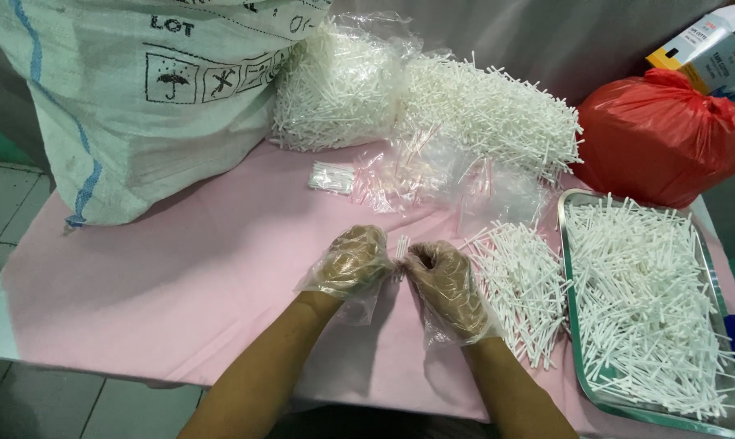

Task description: The person counts out cotton swabs from a tray and places them into small plastic bags.

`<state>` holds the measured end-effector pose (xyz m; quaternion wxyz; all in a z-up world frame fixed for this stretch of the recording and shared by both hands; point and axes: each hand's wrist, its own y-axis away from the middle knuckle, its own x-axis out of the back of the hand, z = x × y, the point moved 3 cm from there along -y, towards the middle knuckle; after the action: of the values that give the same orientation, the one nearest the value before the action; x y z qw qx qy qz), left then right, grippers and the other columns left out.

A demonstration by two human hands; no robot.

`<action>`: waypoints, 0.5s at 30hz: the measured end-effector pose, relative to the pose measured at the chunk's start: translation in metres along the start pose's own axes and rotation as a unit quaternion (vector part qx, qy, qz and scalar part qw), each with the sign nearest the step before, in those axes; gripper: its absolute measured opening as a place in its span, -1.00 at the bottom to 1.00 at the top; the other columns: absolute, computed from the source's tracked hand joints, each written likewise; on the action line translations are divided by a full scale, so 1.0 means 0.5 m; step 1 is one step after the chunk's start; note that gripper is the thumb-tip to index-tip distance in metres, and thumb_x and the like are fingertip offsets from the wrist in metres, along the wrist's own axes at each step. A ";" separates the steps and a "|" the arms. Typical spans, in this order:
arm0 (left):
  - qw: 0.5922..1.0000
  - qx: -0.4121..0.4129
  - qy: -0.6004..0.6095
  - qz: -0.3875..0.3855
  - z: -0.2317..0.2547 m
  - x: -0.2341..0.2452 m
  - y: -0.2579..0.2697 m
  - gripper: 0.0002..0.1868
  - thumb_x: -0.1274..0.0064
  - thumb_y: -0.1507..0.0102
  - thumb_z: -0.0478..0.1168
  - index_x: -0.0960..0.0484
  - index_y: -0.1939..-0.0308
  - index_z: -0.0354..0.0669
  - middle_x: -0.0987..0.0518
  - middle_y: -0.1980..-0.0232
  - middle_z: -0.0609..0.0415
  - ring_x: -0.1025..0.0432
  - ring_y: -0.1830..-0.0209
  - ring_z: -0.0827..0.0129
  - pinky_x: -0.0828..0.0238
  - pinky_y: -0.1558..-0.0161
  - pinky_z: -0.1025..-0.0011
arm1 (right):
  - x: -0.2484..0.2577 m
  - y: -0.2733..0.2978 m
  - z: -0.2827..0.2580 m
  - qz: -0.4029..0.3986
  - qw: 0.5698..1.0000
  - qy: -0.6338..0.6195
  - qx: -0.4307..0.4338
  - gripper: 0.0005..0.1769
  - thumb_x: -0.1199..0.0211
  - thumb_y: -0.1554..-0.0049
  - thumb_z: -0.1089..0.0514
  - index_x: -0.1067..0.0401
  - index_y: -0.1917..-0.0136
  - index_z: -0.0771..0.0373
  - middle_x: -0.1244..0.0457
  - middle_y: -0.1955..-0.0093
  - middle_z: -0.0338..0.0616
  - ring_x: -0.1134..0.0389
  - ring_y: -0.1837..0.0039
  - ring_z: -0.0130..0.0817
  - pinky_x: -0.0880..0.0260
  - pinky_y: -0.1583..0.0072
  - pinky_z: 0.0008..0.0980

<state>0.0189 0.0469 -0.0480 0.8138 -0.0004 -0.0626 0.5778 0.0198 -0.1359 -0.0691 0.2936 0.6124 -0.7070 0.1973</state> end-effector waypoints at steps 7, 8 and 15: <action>0.998 -0.019 -0.062 0.001 0.044 -0.016 -0.037 -0.60 0.04 -0.36 -0.27 -0.54 -0.30 0.05 -0.55 0.49 0.11 -0.36 0.62 0.48 -0.33 0.62 0.54 | 0.153 -0.045 0.003 0.191 0.945 0.142 0.226 -0.89 -0.39 -0.14 0.12 -0.64 0.12 0.18 -0.40 0.24 0.00 -0.47 0.09 -0.03 -0.46 0.16 -0.14; 0.997 -0.023 -0.070 0.002 0.045 -0.019 -0.040 -0.59 0.05 -0.37 -0.27 -0.54 -0.30 0.07 -0.55 0.50 0.12 -0.35 0.63 0.49 -0.32 0.63 0.56 | 0.172 -0.042 0.009 0.191 0.944 0.144 0.226 -0.89 -0.39 -0.14 0.12 -0.64 0.12 0.18 -0.40 0.24 0.00 -0.47 0.09 -0.03 -0.46 0.16 -0.14; 0.989 -0.043 -0.138 0.007 0.060 -0.028 -0.052 -0.54 0.07 -0.37 -0.26 -0.54 -0.35 0.17 -0.54 0.55 0.23 -0.32 0.68 0.62 -0.27 0.69 0.64 | 0.139 -0.094 0.139 0.271 0.854 0.308 0.319 -0.86 -0.33 -0.12 0.05 -0.59 0.11 0.12 -0.34 0.19 -0.04 -0.39 0.09 -0.05 -0.47 0.02 -0.15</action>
<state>0.0359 0.0230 -0.0175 0.7924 0.0441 -0.1990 0.5750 0.0483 -0.2405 -0.0796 0.2197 0.3650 -0.6164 0.6622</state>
